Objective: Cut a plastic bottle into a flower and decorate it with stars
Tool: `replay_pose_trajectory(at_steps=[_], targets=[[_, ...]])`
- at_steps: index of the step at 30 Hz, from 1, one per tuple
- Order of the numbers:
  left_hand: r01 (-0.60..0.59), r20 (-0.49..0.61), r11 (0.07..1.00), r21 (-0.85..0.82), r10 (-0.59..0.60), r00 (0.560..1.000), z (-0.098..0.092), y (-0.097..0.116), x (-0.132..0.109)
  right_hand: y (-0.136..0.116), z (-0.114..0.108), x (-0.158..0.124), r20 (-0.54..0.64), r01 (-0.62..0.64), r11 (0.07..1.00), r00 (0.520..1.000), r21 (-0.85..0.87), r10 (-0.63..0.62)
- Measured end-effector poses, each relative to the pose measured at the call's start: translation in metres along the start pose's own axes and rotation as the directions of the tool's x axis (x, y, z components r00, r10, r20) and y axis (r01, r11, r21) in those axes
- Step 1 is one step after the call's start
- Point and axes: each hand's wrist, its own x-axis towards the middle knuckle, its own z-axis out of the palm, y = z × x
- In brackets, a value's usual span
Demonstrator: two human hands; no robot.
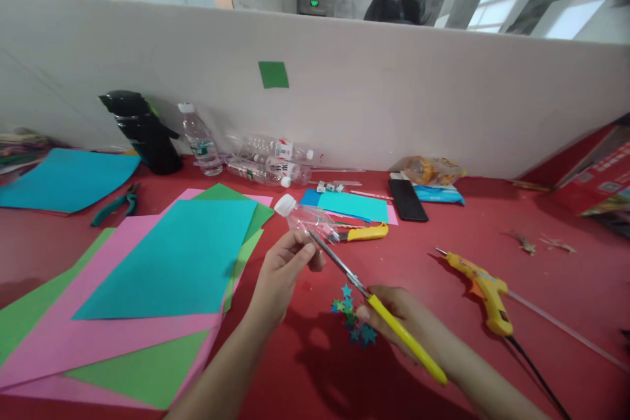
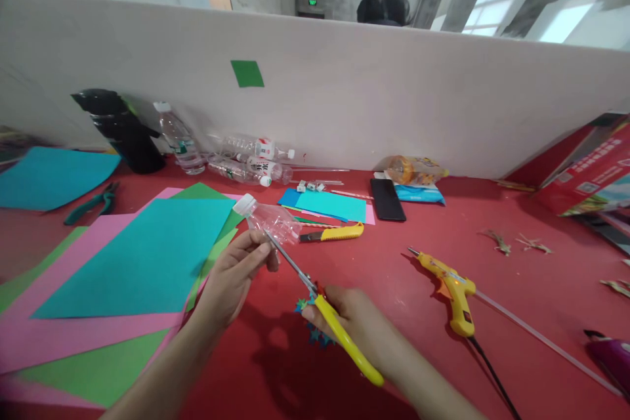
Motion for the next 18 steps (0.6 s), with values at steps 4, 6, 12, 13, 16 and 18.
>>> replay_pose_trajectory(at_steps=[4,6,12,13,16,18], targets=[[-0.001,0.012,0.998,0.058,0.000,1.000,-0.0003,-0.0001,-0.0013,-0.0003,-0.0008,-0.0016,0.016,0.019,0.999,1.000,0.034,-0.020],[0.001,0.017,0.996,0.093,-0.002,1.000,0.0002,-0.0002,-0.0020,-0.0011,-0.0011,-0.0020,0.022,0.030,0.999,0.999,0.043,-0.031],[-0.012,0.018,0.995,0.103,0.010,1.000,0.0021,0.0010,-0.0018,-0.0009,-0.0008,-0.0006,0.006,0.026,0.999,1.000,0.024,-0.026],[-0.013,0.017,0.995,0.095,0.011,1.000,0.0022,0.0012,-0.0016,-0.0003,-0.0008,-0.0003,0.003,0.025,0.999,1.000,0.020,-0.025],[-0.017,0.025,0.997,0.081,0.015,1.000,0.0021,0.0016,-0.0017,0.0019,-0.0015,0.0006,0.008,0.021,0.999,1.000,0.028,-0.021],[-0.019,0.031,0.997,0.070,0.016,0.999,0.0015,0.0020,-0.0022,0.0027,-0.0019,0.0010,0.009,0.032,0.999,0.999,0.034,-0.033]])
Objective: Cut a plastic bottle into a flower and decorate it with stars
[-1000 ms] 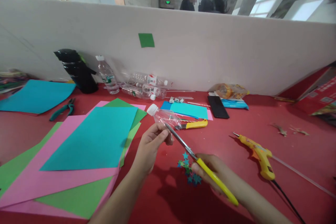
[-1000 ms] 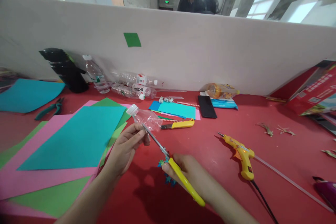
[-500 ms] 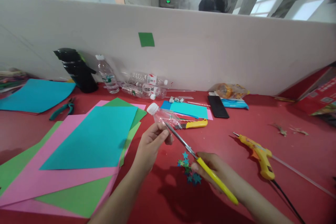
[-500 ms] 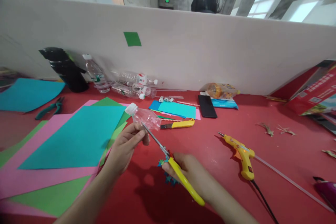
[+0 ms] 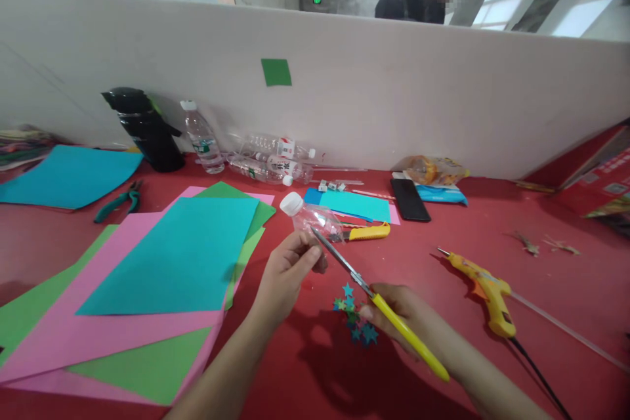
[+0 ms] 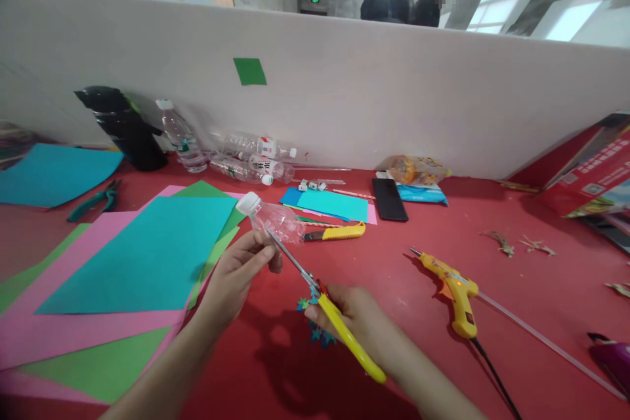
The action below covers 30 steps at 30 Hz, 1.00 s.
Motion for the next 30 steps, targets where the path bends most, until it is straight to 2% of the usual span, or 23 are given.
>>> replay_pose_trajectory(at_steps=[5,9,13,21,30], targets=[[-0.025,-0.001,1.000,-0.001,0.025,1.000,-0.004,0.001,-0.001,-0.004,0.001,-0.001,-0.010,0.002,0.999,1.000,0.034,-0.001],[-0.060,-0.047,0.995,0.085,0.064,0.997,-0.005,0.001,-0.002,-0.010,0.002,-0.004,0.008,-0.017,0.999,1.000,0.034,0.017],[-0.064,-0.021,0.987,0.149,0.068,0.997,-0.003,-0.001,-0.003,-0.009,0.001,-0.006,0.034,0.009,0.999,0.999,0.035,-0.010],[-0.046,-0.024,0.989,0.142,0.050,0.998,-0.001,-0.002,-0.004,-0.005,0.002,-0.005,0.005,0.028,1.000,1.000,0.010,-0.028],[-0.053,-0.020,0.990,0.127,0.056,0.998,-0.002,-0.002,-0.003,-0.005,0.001,-0.002,-0.003,-0.006,1.000,1.000,-0.012,0.006]])
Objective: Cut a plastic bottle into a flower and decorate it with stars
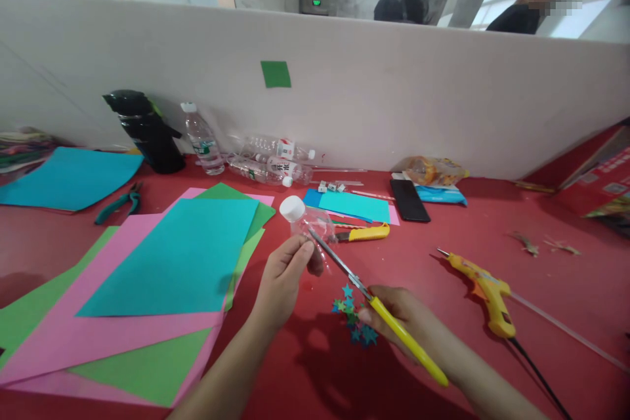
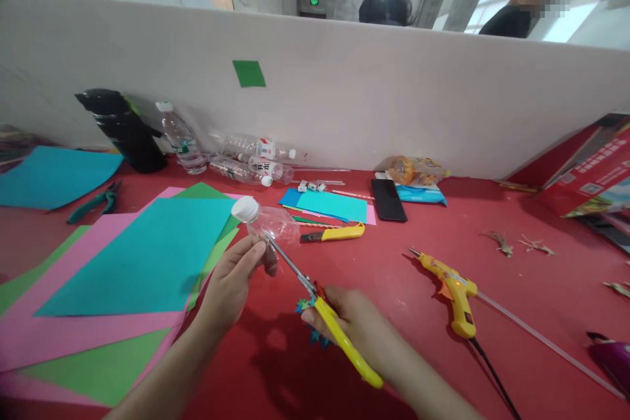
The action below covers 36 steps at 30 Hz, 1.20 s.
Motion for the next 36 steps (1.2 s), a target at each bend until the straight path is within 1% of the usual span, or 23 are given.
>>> replay_pose_trajectory(at_steps=[5,9,12,16,21,28,32,36], targets=[[-0.007,-0.005,0.999,-0.040,0.007,1.000,0.0006,0.0006,-0.0004,-0.0037,0.0011,-0.0008,-0.007,-0.008,1.000,1.000,0.010,0.008],[0.003,-0.020,0.998,-0.059,-0.004,1.000,0.0005,0.0003,-0.0013,-0.0041,0.0018,-0.0016,-0.001,0.000,0.999,1.000,0.052,0.000],[0.011,-0.008,0.999,-0.030,-0.011,1.000,0.0011,0.0016,-0.0017,-0.0017,0.0029,-0.0027,0.010,0.011,0.997,1.000,0.077,-0.012],[0.012,0.014,1.000,0.020,-0.013,1.000,0.0022,0.0043,-0.0013,0.0014,0.0045,-0.0030,-0.012,0.037,0.998,0.999,0.042,-0.036],[0.011,0.008,0.999,0.048,-0.011,1.000,0.0022,0.0045,-0.0006,0.0029,0.0043,-0.0020,-0.014,0.056,0.998,0.998,0.025,-0.055],[-0.009,-0.006,0.997,0.071,0.010,1.000,0.0036,0.0058,-0.0028,-0.0011,0.0035,-0.0017,-0.009,0.009,1.000,1.000,0.027,-0.009],[-0.017,-0.010,0.998,0.067,0.018,1.000,0.0040,0.0065,-0.0024,-0.0023,0.0040,-0.0019,-0.008,0.011,0.999,1.000,0.036,-0.011],[-0.028,-0.008,0.997,0.073,0.028,1.000,0.0036,0.0070,-0.0015,0.0030,0.0049,-0.0010,-0.012,0.015,0.999,1.000,0.042,-0.015]])
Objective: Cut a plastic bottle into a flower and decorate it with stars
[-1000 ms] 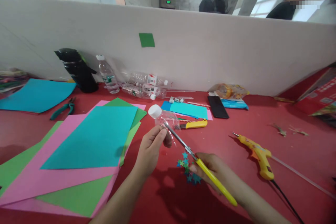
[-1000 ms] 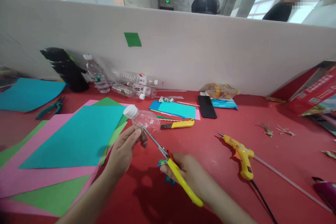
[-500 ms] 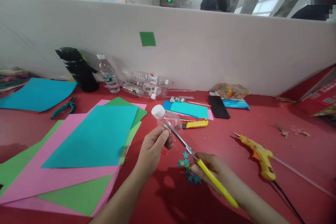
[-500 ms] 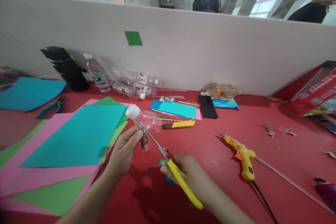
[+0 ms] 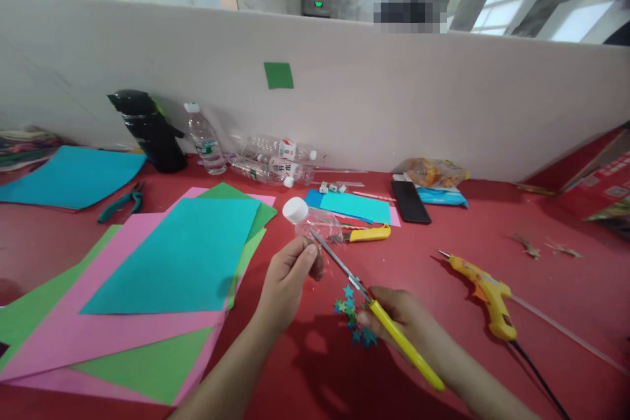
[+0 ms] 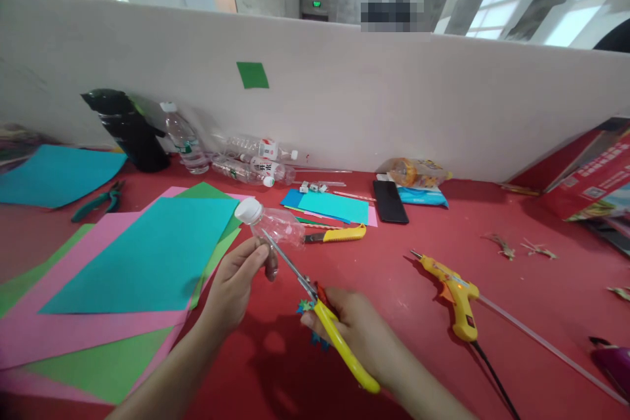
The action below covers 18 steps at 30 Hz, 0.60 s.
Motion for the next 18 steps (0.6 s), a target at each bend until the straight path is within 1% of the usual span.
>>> replay_pose_trajectory(at_steps=[5,13,18], targets=[[0.015,0.013,1.000,0.006,-0.015,1.000,-0.0006,-0.0002,-0.0015,0.0038,0.0011,0.0009,-0.001,0.033,0.999,0.999,-0.020,-0.033],[0.028,0.016,1.000,-0.010,-0.028,0.999,0.0027,-0.0015,-0.0015,0.0008,0.0001,0.0002,0.003,0.006,0.999,1.000,-0.051,-0.005],[0.030,0.013,0.999,-0.019,-0.030,0.999,0.0032,-0.0011,-0.0010,-0.0008,-0.0009,0.0005,0.001,0.003,0.999,1.000,-0.039,-0.003]])
